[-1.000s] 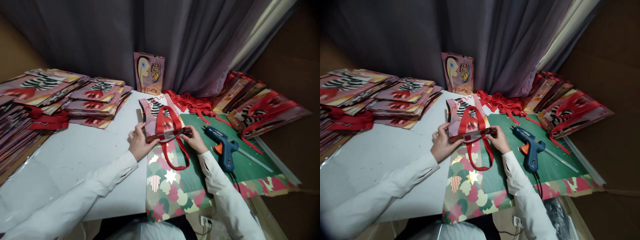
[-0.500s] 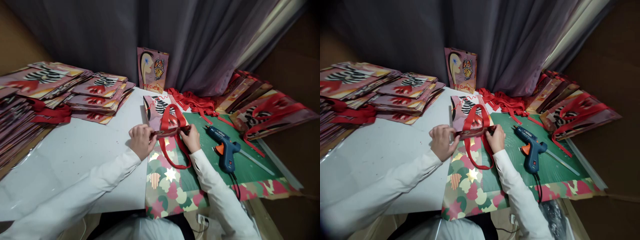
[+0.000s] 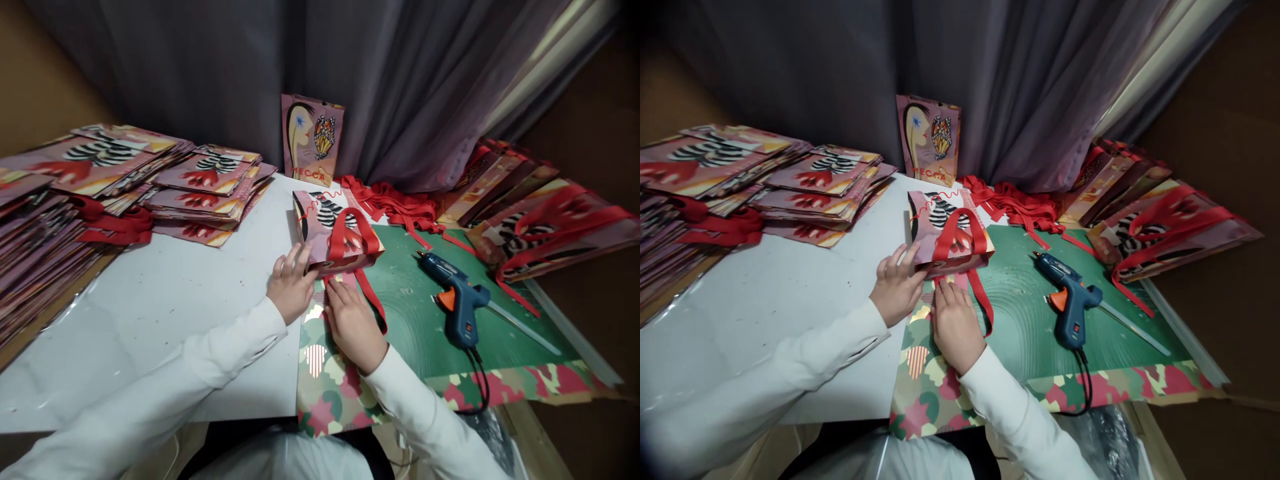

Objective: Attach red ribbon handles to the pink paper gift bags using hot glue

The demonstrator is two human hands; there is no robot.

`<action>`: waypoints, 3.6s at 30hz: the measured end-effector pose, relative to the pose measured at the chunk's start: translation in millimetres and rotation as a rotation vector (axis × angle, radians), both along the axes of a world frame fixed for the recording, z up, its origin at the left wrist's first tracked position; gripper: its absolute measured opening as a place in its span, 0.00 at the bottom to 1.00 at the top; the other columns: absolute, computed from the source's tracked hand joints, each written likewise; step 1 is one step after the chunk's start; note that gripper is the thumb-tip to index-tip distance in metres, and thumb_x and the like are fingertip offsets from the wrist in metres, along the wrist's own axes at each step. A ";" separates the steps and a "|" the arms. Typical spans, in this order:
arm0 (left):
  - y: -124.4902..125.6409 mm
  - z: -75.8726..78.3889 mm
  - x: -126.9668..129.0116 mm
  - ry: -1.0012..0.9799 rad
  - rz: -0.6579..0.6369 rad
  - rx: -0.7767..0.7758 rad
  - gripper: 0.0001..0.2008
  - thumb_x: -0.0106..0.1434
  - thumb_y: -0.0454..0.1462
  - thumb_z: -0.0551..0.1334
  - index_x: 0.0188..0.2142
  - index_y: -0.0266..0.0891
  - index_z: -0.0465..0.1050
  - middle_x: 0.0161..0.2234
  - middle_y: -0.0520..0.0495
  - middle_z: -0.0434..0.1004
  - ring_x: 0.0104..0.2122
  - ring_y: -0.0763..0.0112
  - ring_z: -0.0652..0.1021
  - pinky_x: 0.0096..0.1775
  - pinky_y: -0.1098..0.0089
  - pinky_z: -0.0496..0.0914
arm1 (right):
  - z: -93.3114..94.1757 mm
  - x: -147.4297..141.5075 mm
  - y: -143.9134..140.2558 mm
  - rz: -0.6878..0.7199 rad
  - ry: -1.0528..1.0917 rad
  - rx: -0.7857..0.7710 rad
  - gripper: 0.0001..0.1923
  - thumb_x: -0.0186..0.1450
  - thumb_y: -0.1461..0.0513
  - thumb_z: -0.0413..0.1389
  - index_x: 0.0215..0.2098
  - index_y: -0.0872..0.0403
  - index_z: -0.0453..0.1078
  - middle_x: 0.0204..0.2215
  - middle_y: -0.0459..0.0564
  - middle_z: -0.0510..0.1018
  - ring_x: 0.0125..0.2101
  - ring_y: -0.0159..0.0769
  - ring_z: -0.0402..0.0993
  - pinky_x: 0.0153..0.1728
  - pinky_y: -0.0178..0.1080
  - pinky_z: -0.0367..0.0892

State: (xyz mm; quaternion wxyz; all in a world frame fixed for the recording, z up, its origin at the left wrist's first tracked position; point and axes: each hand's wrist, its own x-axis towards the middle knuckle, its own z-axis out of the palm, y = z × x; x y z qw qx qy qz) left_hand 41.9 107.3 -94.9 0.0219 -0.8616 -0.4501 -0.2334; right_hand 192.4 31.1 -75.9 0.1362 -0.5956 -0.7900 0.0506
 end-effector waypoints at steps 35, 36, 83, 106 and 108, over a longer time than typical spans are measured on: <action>-22.5 -3.9 14.0 0.038 -0.158 0.045 0.23 0.66 0.36 0.52 0.60 0.44 0.65 0.55 0.40 0.71 0.54 0.56 0.70 0.54 0.57 0.60 | 6.8 32.3 61.0 0.013 -0.186 -0.054 0.20 0.65 0.67 0.47 0.55 0.59 0.67 0.52 0.60 0.71 0.47 0.45 0.68 0.48 0.42 0.65; -24.5 -2.3 19.6 0.093 -0.172 0.015 0.24 0.66 0.36 0.51 0.61 0.39 0.63 0.55 0.38 0.71 0.53 0.56 0.70 0.54 0.58 0.61 | 6.3 33.1 62.0 0.013 -0.176 -0.054 0.20 0.65 0.68 0.47 0.55 0.59 0.67 0.52 0.60 0.71 0.48 0.45 0.67 0.49 0.41 0.65; -0.7 21.2 6.6 0.365 -0.158 -0.298 0.24 0.66 0.35 0.51 0.60 0.29 0.62 0.48 0.35 0.76 0.47 0.56 0.76 0.47 0.60 0.69 | 11.1 44.0 40.4 -0.065 -0.316 -0.195 0.21 0.68 0.69 0.44 0.58 0.60 0.66 0.55 0.63 0.69 0.55 0.45 0.64 0.48 0.40 0.68; 21.5 25.3 5.6 0.388 -0.153 -0.087 0.13 0.58 0.26 0.57 0.41 0.31 0.76 0.38 0.38 0.79 0.42 0.56 0.77 0.46 0.60 0.68 | 9.2 39.2 39.5 -0.199 -0.194 -0.105 0.18 0.68 0.68 0.47 0.55 0.57 0.67 0.49 0.62 0.76 0.47 0.42 0.73 0.39 0.36 0.70; 24.2 28.0 5.4 0.392 -0.155 -0.039 0.14 0.61 0.26 0.55 0.44 0.30 0.75 0.42 0.37 0.78 0.46 0.55 0.76 0.50 0.58 0.66 | 11.0 31.1 39.3 -0.171 -0.235 -0.081 0.20 0.68 0.69 0.47 0.57 0.57 0.65 0.48 0.62 0.76 0.46 0.42 0.74 0.38 0.36 0.71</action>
